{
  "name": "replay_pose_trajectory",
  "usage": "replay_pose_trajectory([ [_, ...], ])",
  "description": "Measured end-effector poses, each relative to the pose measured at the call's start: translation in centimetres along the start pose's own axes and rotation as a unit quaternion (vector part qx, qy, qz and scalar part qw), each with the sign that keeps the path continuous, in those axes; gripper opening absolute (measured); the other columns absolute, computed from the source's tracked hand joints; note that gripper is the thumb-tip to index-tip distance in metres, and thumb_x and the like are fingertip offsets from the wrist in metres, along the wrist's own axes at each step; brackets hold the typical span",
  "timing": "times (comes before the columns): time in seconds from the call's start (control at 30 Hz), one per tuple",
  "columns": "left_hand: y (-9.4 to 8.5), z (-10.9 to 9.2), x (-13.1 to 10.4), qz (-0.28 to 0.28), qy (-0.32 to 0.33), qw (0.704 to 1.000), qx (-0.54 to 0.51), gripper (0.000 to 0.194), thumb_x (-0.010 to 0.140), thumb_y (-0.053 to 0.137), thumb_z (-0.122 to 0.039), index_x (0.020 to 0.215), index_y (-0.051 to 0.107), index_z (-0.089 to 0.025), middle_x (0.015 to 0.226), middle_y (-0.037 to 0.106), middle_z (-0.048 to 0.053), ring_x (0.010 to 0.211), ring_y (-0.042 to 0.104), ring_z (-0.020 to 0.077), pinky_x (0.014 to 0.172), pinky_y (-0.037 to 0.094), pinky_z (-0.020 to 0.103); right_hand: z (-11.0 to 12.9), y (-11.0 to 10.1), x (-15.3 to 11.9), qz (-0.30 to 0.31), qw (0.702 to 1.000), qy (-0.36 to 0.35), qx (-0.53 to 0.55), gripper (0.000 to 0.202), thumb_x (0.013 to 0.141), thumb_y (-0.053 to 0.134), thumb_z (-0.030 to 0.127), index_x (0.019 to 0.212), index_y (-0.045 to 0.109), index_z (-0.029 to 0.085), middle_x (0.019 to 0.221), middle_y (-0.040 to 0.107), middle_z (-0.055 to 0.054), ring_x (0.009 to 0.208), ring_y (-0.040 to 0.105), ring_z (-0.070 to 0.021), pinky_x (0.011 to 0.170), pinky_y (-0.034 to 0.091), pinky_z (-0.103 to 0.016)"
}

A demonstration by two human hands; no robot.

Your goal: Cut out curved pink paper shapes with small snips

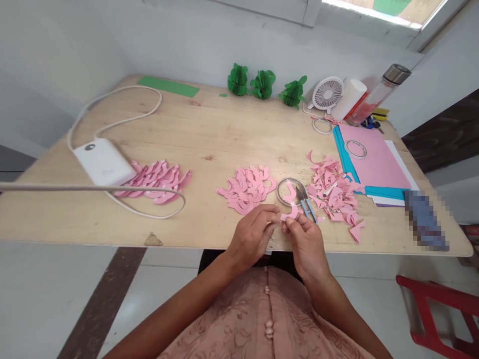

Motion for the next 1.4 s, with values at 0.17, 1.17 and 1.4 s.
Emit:
replay_pose_trajectory([
  [0.17, 0.1, 2.0, -0.1, -0.021, -0.190, 0.956, -0.224, 0.004, 0.084, 0.053, -0.021, 0.081, 0.055, -0.018, 0.091, 0.063, 0.006, 0.088, 0.061, 0.0173, 0.080, 0.049, 0.032, 0.0, -0.2, 0.0, -0.009, 1.000, -0.016, -0.017, 0.015, 0.070, 0.067, 0.032, 0.070, 0.063, 0.018, 0.063, 0.057, 0.002, 0.063, 0.048, -0.0119, 0.063, 0.040, -0.025],
  [1.17, 0.0, 2.4, -0.4, -0.048, -0.239, 0.942, -0.232, 0.008, 0.076, 0.063, -0.020, 0.072, 0.057, -0.017, 0.072, 0.059, 0.000, 0.071, 0.057, 0.0140, 0.070, 0.048, 0.027, 0.7, -0.1, -0.3, -0.018, 0.997, -0.042, -0.058, 0.014, 0.073, 0.065, 0.032, 0.069, 0.062, 0.018, 0.066, 0.060, 0.002, 0.066, 0.053, -0.0131, 0.067, 0.042, -0.026],
  [1.4, -0.8, 1.1, 0.1, -0.041, -0.191, 0.972, -0.132, 0.009, 0.080, 0.057, -0.016, 0.084, 0.065, -0.018, 0.077, 0.065, 0.002, 0.071, 0.059, 0.0138, 0.068, 0.047, 0.026, 1.0, -0.1, -0.5, -0.017, 0.996, -0.048, -0.072, 0.013, 0.074, 0.065, 0.031, 0.074, 0.064, 0.018, 0.067, 0.060, 0.002, 0.066, 0.053, -0.0125, 0.066, 0.042, -0.025],
])
Point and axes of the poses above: each hand's wrist, its own x-axis towards the middle knuckle, its own y-axis out of the palm, z = x × y, the point moved 7 cm from there along x, towards the middle knuckle
